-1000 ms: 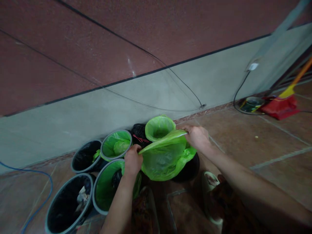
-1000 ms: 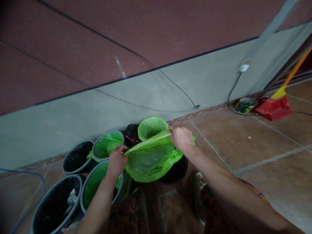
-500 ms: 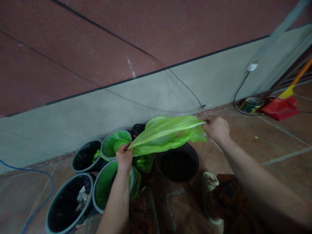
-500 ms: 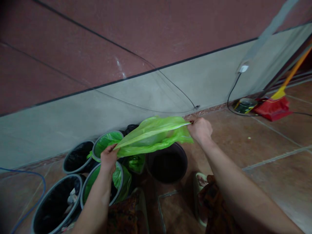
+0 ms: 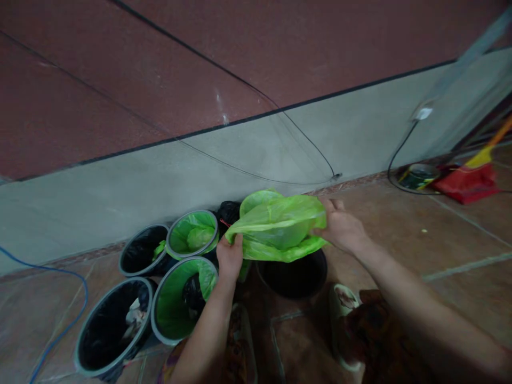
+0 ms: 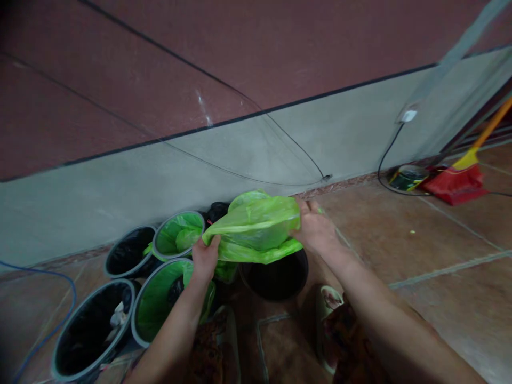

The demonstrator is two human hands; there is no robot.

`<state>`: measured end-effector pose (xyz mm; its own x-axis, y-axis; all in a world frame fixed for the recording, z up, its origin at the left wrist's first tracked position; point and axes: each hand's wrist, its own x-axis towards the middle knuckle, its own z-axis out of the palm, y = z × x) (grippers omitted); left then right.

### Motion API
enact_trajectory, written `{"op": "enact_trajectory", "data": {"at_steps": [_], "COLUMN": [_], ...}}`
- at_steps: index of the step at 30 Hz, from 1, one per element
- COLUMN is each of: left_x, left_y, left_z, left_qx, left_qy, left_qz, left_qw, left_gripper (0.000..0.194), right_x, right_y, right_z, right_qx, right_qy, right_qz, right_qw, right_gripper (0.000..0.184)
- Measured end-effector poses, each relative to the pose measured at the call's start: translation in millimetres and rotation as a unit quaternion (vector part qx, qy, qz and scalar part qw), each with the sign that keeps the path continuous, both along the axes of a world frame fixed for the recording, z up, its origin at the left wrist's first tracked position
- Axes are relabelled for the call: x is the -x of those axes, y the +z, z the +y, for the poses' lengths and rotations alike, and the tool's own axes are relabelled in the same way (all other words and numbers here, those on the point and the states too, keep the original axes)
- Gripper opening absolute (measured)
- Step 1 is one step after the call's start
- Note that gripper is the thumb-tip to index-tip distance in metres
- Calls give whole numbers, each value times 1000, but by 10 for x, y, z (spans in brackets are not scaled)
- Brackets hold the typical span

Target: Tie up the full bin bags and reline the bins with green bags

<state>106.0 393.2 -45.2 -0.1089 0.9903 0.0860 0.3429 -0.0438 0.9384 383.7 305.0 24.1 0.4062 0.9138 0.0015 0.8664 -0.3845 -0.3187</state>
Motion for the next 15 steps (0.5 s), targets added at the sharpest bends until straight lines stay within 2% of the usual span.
{"op": "enact_trajectory", "data": {"at_steps": [2, 7, 11, 15], "left_x": [-117, -381, -511, -528], "left_y": [5, 137, 187, 135], "left_z": [-79, -266, -354, -350], "left_qx": [-18, -5, -5, -4], "left_qy": [-29, -85, -167, -192], "left_qz": [50, 87, 37, 39], "left_qw": [998, 993, 985, 981], "left_gripper": [27, 19, 19, 23], "right_x": [256, 666, 700, 589], "right_y": [14, -58, -118, -73], "right_z": [-49, -48, 44, 93], "right_qx": [-22, -49, -26, 1], "right_qy": [38, 145, 199, 166], "right_qz": [-43, -50, -42, -55], "right_qw": [998, 987, 979, 985], "right_gripper": [85, 59, 38, 34]}}
